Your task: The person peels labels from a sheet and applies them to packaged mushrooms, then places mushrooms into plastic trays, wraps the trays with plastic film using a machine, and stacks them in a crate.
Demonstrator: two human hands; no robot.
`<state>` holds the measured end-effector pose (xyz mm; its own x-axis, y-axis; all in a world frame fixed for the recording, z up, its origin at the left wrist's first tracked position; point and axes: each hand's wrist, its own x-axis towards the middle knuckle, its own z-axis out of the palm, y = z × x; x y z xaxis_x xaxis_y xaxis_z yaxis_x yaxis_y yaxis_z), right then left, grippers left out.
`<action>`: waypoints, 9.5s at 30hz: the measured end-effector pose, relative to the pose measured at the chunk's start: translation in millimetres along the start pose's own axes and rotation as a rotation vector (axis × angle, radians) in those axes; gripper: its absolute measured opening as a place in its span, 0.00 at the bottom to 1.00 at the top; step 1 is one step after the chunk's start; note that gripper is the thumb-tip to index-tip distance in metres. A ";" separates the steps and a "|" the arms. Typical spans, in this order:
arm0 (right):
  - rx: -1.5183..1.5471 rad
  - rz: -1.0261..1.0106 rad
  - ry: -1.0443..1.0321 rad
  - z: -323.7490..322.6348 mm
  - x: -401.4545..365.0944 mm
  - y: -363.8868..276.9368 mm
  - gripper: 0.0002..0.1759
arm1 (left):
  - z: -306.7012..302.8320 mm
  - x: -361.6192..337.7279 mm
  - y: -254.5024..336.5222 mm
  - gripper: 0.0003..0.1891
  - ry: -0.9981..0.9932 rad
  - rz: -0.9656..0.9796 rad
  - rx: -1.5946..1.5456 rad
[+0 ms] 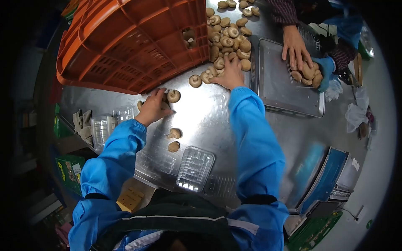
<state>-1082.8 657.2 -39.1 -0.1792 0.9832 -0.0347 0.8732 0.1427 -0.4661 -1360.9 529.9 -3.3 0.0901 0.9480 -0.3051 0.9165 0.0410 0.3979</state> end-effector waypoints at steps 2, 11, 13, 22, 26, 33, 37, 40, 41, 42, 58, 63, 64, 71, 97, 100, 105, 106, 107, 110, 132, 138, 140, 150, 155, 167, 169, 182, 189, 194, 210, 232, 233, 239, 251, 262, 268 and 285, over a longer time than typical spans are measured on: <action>0.029 0.011 -0.045 5.3 0.0 -4.8 0.59 | 1.5 9.5 8.4 0.51 -0.010 -0.027 0.027; 0.140 -0.075 0.065 0.6 3.7 3.4 0.57 | 15.9 59.1 48.3 0.49 0.193 0.169 -0.274; 0.151 -0.053 -0.035 6.3 7.5 -1.3 0.59 | 14.5 61.4 51.5 0.46 0.144 0.094 -0.220; 0.171 -0.083 0.051 4.8 9.4 -3.1 0.57 | 23.9 31.6 22.0 0.56 0.252 0.035 -0.068; 0.276 -0.110 0.093 -1.6 -4.4 -11.6 0.51 | 25.9 48.6 27.8 0.57 0.141 0.133 -0.336; 0.226 -0.131 0.288 -11.7 7.3 1.1 0.51 | 34.1 75.3 49.4 0.60 0.013 0.266 -0.584; 0.034 -0.134 -0.030 -14.5 15.0 -1.8 0.49 | 30.3 93.5 51.1 0.59 -0.099 0.247 -0.741; 0.349 -0.164 -0.136 -2.8 3.7 -0.2 0.45 | 30.6 103.8 51.6 0.56 -0.239 0.203 -0.983; 0.355 -0.159 -0.086 7.3 -9.3 -1.0 0.44 | 32.3 104.5 53.7 0.52 -0.246 0.233 -1.008; 0.358 -0.158 -0.038 9.8 -16.9 -6.2 0.43 | 31.2 106.5 56.2 0.52 -0.243 0.235 -1.013; 0.545 0.110 0.095 -52.5 -179.6 -46.3 0.36 | 44.0 -12.7 89.6 0.46 -0.218 0.636 -0.755; 0.467 0.247 0.077 -4.7 -236.7 -24.8 0.38 | 61.4 -35.1 81.2 0.42 -0.310 0.561 -0.602; 0.468 0.252 0.082 0.7 -242.0 -20.6 0.38 | 58.6 -40.7 80.7 0.42 -0.286 0.527 -0.600; 0.603 0.329 0.239 -17.3 -252.1 -7.8 0.30 | 36.4 -74.2 63.7 0.47 -0.182 0.439 -0.439; 1.122 0.502 0.159 -26.1 -273.5 -23.9 0.10 | 71.7 -91.0 73.6 0.23 0.125 0.312 -0.567; 1.165 0.345 0.208 -23.9 -234.3 -45.9 0.07 | 80.5 -88.9 69.9 0.22 0.023 0.229 -0.565; 0.150 0.017 0.168 -8.7 -199.9 -53.3 0.05 | 83.2 -98.4 70.1 0.25 0.029 0.250 -0.562; 0.150 0.013 0.164 -6.6 -198.0 -51.0 0.05 | 83.4 -99.6 72.1 0.26 0.040 0.225 -0.628; 0.147 -0.010 0.289 -4.7 -195.5 -45.7 0.06 | 82.7 -99.6 73.5 0.26 0.044 0.221 -0.630; 0.099 -0.003 0.460 -13.3 -184.8 -21.7 0.09 | 80.9 -101.9 77.2 0.27 0.048 0.204 -0.654; 0.435 0.073 0.384 -15.1 -206.0 7.5 0.09 | 93.1 -101.4 106.1 0.34 0.323 0.234 -0.328; 0.653 0.390 0.277 -22.8 -199.1 11.1 0.16 | 108.7 -100.8 87.9 0.28 0.061 0.002 -0.704; 0.642 0.372 0.247 -18.0 -193.9 17.3 0.17 | 109.3 -101.2 89.5 0.26 0.084 0.014 -0.693; 0.585 0.414 0.266 -18.8 -196.9 20.8 0.18 | 90.9 -98.8 105.2 0.29 0.324 0.265 -0.468; 0.486 0.232 0.282 -13.0 -198.8 13.1 0.16 | 96.5 -93.2 102.8 0.31 0.217 0.246 -0.519; 0.664 0.321 0.198 -1.4 -194.6 20.1 0.15 | 106.5 -97.5 81.9 0.26 0.256 0.186 -0.525; 0.632 0.282 0.181 -2.4 -190.4 24.8 0.16 | 95.0 -96.2 76.6 0.25 0.277 0.213 -0.498; 0.091 0.148 0.231 -7.5 -271.1 8.4 0.25 | 20.6 -8.8 -74.9 0.20 0.418 -0.330 -0.157; 0.451 0.468 0.275 -10.8 -266.9 -4.1 0.24 | 13.4 -42.2 13.9 0.22 0.404 -0.082 -0.662; 0.602 0.485 0.200 -8.2 -254.2 -10.0 0.25 | 66.9 -57.7 120.7 0.19 0.269 0.307 -0.666; 0.529 0.243 0.304 -1.1 -229.9 4.8 0.26 | 56.1 -76.3 131.6 0.49 -0.119 -0.207 -1.107; 0.506 0.342 0.645 -161.5 -133.0 158.0 0.31 | -1.7 83.4 295.2 0.52 -0.192 0.252 -0.747; 0.569 0.385 0.629 -170.3 -158.8 145.1 0.29 | 18.9 94.2 276.8 0.50 -0.048 0.251 -0.716; 0.638 0.459 0.050 -83.3 -351.1 108.3 0.29 | 71.5 -31.1 167.9 0.31 -0.012 0.302 -0.591; 0.213 -0.003 0.044 -0.1 -468.0 31.3 0.32 | 147.4 -233.2 106.4 0.32 0.202 0.461 0.027; 0.083 -0.033 -0.173 3.6 -432.5 45.2 0.23 | 196.4 -287.8 146.0 0.31 0.107 0.453 0.173; 0.034 -0.062 0.093 28.6 -426.6 45.5 0.22 | 183.0 -255.8 171.8 0.45 -0.047 0.517 0.398; 0.880 -0.148 -0.183 -113.6 -389.9 80.8 0.18 | 109.3 -199.7 196.6 0.10 -0.550 0.455 -0.431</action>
<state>-890.9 298.3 37.2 -0.3966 0.9176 -0.0261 0.1876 0.0532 -0.9808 -1156.1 314.2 41.3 0.6958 0.6162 -0.3690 0.5248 -0.0856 0.8469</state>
